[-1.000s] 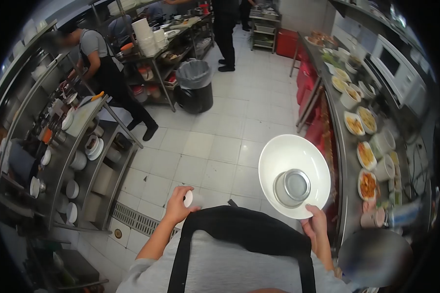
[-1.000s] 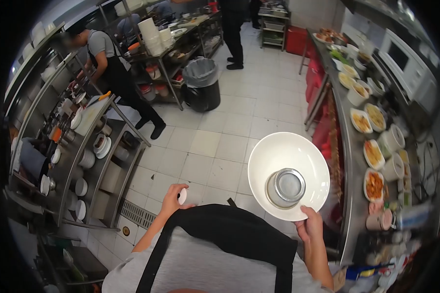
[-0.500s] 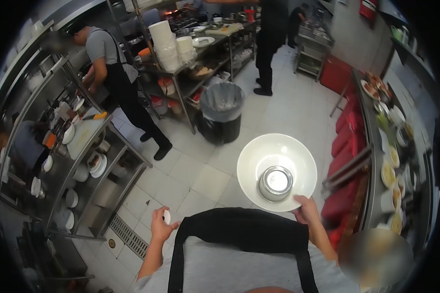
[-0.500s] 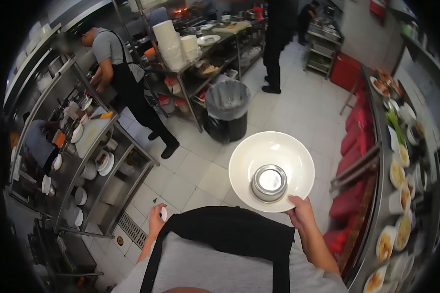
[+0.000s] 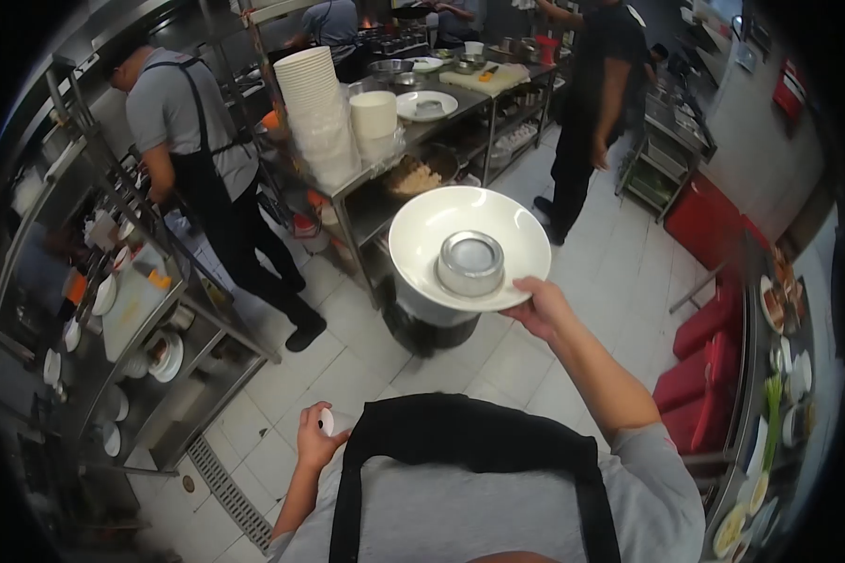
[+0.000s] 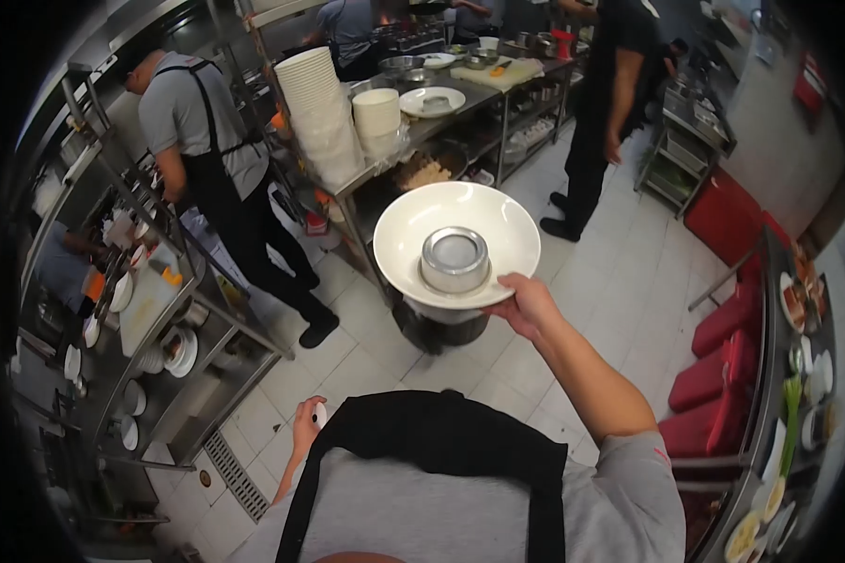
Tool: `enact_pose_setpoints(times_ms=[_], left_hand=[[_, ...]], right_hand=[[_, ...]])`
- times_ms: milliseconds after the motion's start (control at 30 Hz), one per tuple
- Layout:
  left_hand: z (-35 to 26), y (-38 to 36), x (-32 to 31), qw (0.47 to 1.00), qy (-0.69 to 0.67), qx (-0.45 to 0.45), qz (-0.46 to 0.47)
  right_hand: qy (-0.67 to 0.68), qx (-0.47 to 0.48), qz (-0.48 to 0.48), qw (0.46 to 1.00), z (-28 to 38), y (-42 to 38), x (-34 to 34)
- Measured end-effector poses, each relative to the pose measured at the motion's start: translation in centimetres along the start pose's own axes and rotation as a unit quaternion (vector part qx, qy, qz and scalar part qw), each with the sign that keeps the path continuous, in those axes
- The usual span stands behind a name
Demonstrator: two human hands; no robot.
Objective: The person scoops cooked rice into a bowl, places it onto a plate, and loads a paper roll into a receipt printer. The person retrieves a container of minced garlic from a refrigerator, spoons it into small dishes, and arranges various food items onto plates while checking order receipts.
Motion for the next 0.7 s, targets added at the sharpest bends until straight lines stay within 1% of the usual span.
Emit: enact_pose_setpoints(times_ms=[67, 133, 167, 233, 267, 300, 333, 367, 433, 467, 500, 533, 600, 633, 700], left_hand=[[-2.9, 5.1, -1.7, 0.999, -0.002, -0.044, -0.022], [-6.3, 9.0, -2.5, 1.000, -0.013, -0.006, -0.019], [-7.5, 10.8, -3.0, 1.000, -0.015, 0.011, -0.019], [-7.1, 12.8, -4.6, 0.998, -0.031, 0.014, -0.060], [-6.5, 12.9, -5.2, 0.996, -0.038, 0.017, -0.084], [-6.1, 12.8, -5.8, 0.993, -0.047, 0.023, -0.103], [-5.3, 12.3, -6.4, 0.988, -0.064, 0.048, -0.134], [-4.5, 11.3, -7.1, 0.980, -0.081, 0.074, -0.167], [-0.6, 7.8, -9.0, 0.952, -0.100, 0.195, -0.214], [-0.5, 5.9, -9.6, 0.919, -0.109, 0.280, -0.254], [-1.6, 4.5, -10.0, 0.901, -0.093, 0.315, -0.284], [-2.8, 3.7, -10.2, 0.906, -0.040, 0.303, -0.293], [-4.5, 2.7, -12.2, 0.896, -0.035, 0.305, -0.320], [-5.7, 2.4, -13.0, 0.902, -0.010, 0.293, -0.317], [-8.5, 3.5, -14.3, 0.900, -0.003, 0.299, -0.317]], right_hand=[[-0.019, 0.018, -0.017, 1.000, 3.8, 8.6, -2.1], [0.005, 0.001, -0.056, 0.998, 8.2, 15.7, -5.2], [-0.010, 0.002, -0.025, 1.000, 9.8, 21.1, -6.2], [-0.033, 0.016, 0.024, 0.999, 12.9, 31.5, -7.8], [-0.043, 0.029, 0.045, 0.998, 14.3, 35.5, -9.2], [-0.030, 0.042, 0.044, 0.998, 15.6, 39.3, -10.4], [-0.019, 0.054, 0.043, 0.997, 16.9, 43.0, -11.6], [-0.009, 0.042, 0.023, 0.999, 17.5, 47.5, -12.4], [-0.025, 0.027, 0.041, 0.998, 18.8, 55.3, -14.5], [-0.034, 0.022, 0.041, 0.998, 18.9, 58.8, -15.4], [-0.036, 0.017, 0.041, 0.998, 19.1, 62.0, -16.2], [-0.037, 0.013, 0.041, 0.998, 19.2, 65.0, -17.1], [-0.035, 0.000, 0.046, 0.998, 19.3, 69.9, -18.8], [-0.031, -0.011, 0.050, 0.998, 19.1, 71.8, -19.5], [-0.042, -0.046, 0.051, 0.997, 18.5, 74.8, -20.3]])
Point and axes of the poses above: each hand's wrist, its own y-axis towards the middle knuckle, its own x-axis out of the back of the hand, z = x × y, the point moved 7 cm from there along y, towards the middle knuckle, and after that the axes turned 12 degrees about -z, right-handed, at the moved point
